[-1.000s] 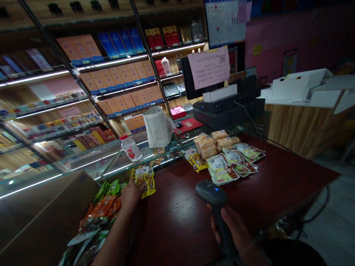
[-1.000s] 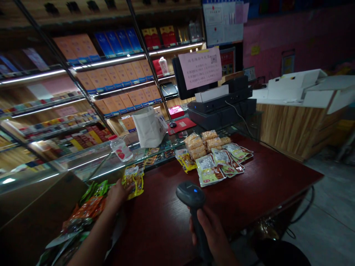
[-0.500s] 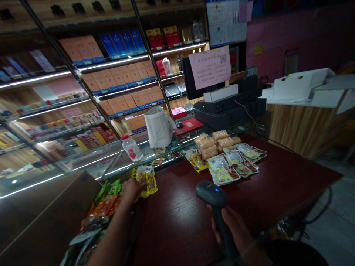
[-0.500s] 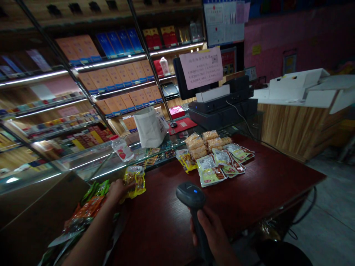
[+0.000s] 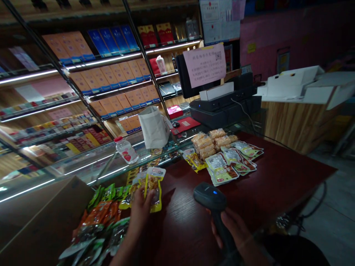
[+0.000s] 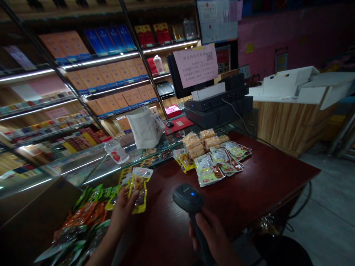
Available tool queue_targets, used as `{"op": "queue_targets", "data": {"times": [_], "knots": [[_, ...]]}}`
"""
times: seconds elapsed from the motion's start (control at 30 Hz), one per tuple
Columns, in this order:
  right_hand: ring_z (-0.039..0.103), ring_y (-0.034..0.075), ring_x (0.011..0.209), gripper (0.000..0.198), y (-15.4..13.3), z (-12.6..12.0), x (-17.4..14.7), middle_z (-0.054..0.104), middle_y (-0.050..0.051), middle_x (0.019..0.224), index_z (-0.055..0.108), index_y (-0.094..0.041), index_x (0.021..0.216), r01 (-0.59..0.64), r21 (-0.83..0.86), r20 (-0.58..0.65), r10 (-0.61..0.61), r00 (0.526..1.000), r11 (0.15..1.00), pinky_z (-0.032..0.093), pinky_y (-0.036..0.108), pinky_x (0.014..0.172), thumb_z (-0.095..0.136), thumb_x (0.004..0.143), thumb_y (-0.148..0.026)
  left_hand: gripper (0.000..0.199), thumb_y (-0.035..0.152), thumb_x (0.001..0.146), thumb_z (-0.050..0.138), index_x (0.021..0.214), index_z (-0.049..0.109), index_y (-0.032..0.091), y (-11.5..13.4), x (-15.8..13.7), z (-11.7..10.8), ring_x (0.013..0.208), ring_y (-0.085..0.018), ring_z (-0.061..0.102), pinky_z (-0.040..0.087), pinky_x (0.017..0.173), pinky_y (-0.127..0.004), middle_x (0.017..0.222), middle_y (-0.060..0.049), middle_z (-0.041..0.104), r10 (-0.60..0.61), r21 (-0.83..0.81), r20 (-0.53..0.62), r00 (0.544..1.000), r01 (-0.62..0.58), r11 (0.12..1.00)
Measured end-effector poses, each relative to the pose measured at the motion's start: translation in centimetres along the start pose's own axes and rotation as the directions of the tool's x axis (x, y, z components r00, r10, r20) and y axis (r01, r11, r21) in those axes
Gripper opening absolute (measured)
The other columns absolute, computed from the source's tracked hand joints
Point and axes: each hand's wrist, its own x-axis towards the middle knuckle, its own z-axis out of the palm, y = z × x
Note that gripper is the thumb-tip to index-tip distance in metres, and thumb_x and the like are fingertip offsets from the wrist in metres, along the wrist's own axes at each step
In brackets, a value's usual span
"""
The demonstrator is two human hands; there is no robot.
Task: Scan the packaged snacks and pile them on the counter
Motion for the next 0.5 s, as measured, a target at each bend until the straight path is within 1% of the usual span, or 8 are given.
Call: {"op": "queue_targets", "data": {"times": [0.1,0.17,0.23,0.27,0.33,0.4,0.47,0.5], "knots": [[0.055,0.01,0.047,0.054,0.5,-0.3,0.4,0.067,0.002,0.065,0.07,-0.017,0.078,0.005,-0.018,0.001,-0.005,1.0,1.0,0.041,0.022,0.047,0.066,0.078,-0.071,0.054,0.062,0.079,0.054,0.111,0.057,0.019,0.4,-2.8,1.1,0.099,-0.029,0.068,0.054,0.086,-0.039,0.107,-0.01,0.07,0.004,-0.191,0.113,0.994,0.018,0.981],[0.054,0.009,0.043,0.054,0.9,-0.4,0.8,0.066,0.002,0.062,0.07,-0.016,0.075,0.002,-0.012,0.024,-0.002,1.0,1.0,0.039,0.021,0.043,0.065,0.078,-0.07,0.053,0.059,0.079,0.057,0.115,0.057,0.021,0.5,-4.1,1.7,0.114,-0.029,0.063,0.051,0.095,-0.038,0.119,-0.01,0.068,-0.013,-0.252,0.132,0.991,0.047,0.967],[0.053,0.009,0.039,0.053,1.3,-0.4,1.3,0.065,0.001,0.059,0.069,-0.015,0.075,0.001,0.018,0.032,-0.001,0.999,1.0,0.037,0.02,0.04,0.067,0.078,-0.069,0.053,0.056,0.075,0.064,0.116,0.058,0.023,0.6,-4.7,2.2,0.124,-0.029,0.058,0.049,0.099,-0.037,0.129,-0.01,0.064,-0.034,-0.316,0.151,0.988,0.081,0.945],[0.053,0.009,0.037,0.053,1.4,-0.3,1.5,0.065,0.001,0.058,0.069,-0.015,0.076,0.011,0.033,0.027,-0.012,1.0,0.999,0.036,0.02,0.038,0.067,0.078,-0.068,0.054,0.055,0.073,0.067,0.117,0.058,0.023,0.7,-4.9,2.4,0.124,-0.029,0.058,0.05,0.098,-0.037,0.13,-0.01,0.064,-0.053,-0.363,0.178,0.983,0.115,0.925],[0.053,0.009,0.036,0.052,1.4,0.0,1.8,0.065,0.001,0.058,0.069,-0.015,0.08,0.037,0.046,-0.01,-0.037,0.999,0.998,0.035,0.019,0.037,0.066,0.079,-0.067,0.056,0.053,0.07,0.072,0.116,0.058,0.023,0.9,-5.1,2.7,0.115,-0.03,0.064,0.055,0.089,-0.038,0.124,-0.01,0.068,-0.103,-0.469,0.283,0.954,0.231,0.852],[0.053,0.01,0.036,0.051,1.1,0.4,1.9,0.065,0.0,0.058,0.071,-0.015,0.087,0.056,0.051,-0.063,-0.053,0.997,0.997,0.035,0.02,0.036,0.066,0.081,-0.066,0.053,0.051,0.067,0.076,0.108,0.06,0.021,1.3,-5.2,2.7,0.094,-0.028,0.072,0.057,0.075,-0.036,0.108,-0.009,0.073,-0.141,-0.541,0.409,0.902,0.364,0.758],[0.052,0.01,0.037,0.053,0.6,0.9,2.0,0.065,0.0,0.058,0.071,-0.015,0.092,0.054,0.051,-0.113,-0.048,0.992,0.997,0.035,0.02,0.036,0.065,0.081,-0.066,0.049,0.049,0.064,0.08,0.097,0.061,0.02,1.8,-5.5,2.7,0.075,-0.024,0.072,0.056,0.064,-0.032,0.092,-0.007,0.075,-0.158,-0.567,0.486,0.86,0.448,0.691],[0.052,0.01,0.038,0.053,0.3,1.2,2.1,0.064,0.0,0.059,0.072,-0.015,0.094,0.059,0.045,-0.134,-0.052,0.99,0.997,0.036,0.02,0.037,0.064,0.082,-0.066,0.048,0.048,0.062,0.082,0.093,0.06,0.02,2.1,-5.7,2.6,0.069,-0.022,0.071,0.055,0.061,-0.031,0.087,-0.005,0.075,-0.163,-0.573,0.504,0.848,0.469,0.672]]}}
